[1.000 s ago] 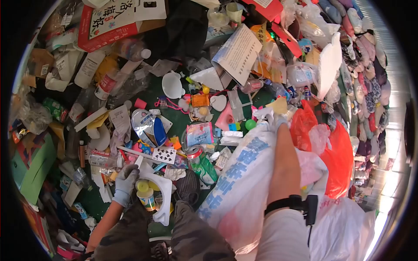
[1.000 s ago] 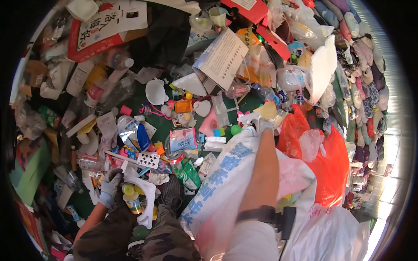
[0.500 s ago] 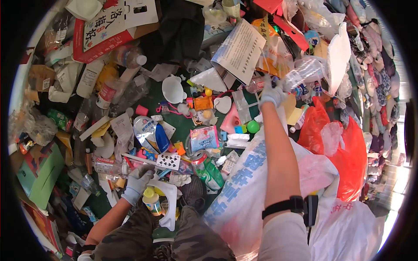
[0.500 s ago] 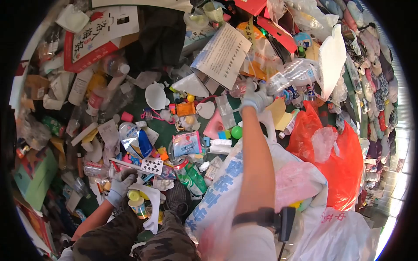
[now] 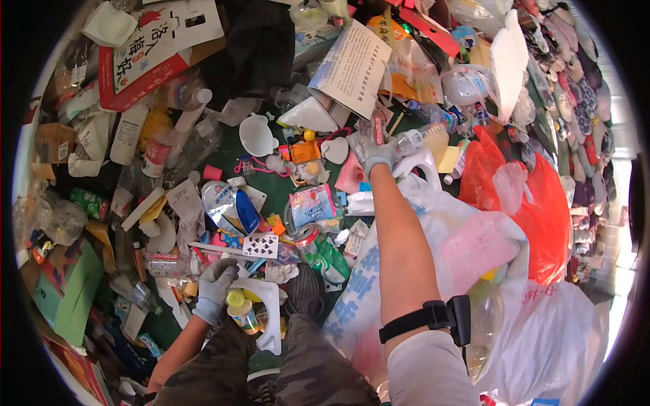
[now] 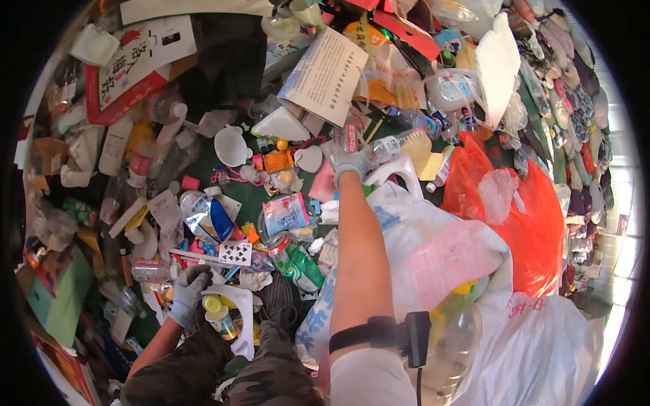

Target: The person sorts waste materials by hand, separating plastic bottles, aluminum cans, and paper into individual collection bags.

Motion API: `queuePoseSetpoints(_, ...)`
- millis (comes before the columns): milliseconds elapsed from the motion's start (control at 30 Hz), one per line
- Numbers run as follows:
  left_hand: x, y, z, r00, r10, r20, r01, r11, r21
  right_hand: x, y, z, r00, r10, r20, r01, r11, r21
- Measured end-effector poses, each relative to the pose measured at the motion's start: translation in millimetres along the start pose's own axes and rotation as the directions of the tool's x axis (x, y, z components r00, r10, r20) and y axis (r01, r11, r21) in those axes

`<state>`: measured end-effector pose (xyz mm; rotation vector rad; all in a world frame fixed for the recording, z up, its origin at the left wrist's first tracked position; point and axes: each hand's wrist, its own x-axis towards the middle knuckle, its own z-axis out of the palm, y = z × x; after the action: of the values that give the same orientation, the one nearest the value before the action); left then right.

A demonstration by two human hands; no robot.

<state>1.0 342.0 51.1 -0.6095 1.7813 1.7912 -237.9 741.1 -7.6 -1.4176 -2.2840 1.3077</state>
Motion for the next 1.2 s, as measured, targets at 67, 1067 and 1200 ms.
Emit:
queuePoseSetpoints(67,-1.3,2.6,4.5,0.999,0.023,0.027,-0.023,1.0,-0.004,-5.3,-0.7,-14.1,0.997,-0.031,0.078,0.024,0.996,0.088)
queuePoseSetpoints(1067,-256.3,151.9,245.3,0.887,0.419,0.193,-0.429,0.903,0.014,-362.5,80.4,-483.8,0.603,-0.722,0.341,0.731,0.328,-0.599)
queuePoseSetpoints(1200,-252.4,157.0,228.8,0.877,0.466,0.122,-0.385,0.83,-0.403,-381.7,34.6,-494.9,0.631,-0.131,0.765,0.68,0.568,-0.464)
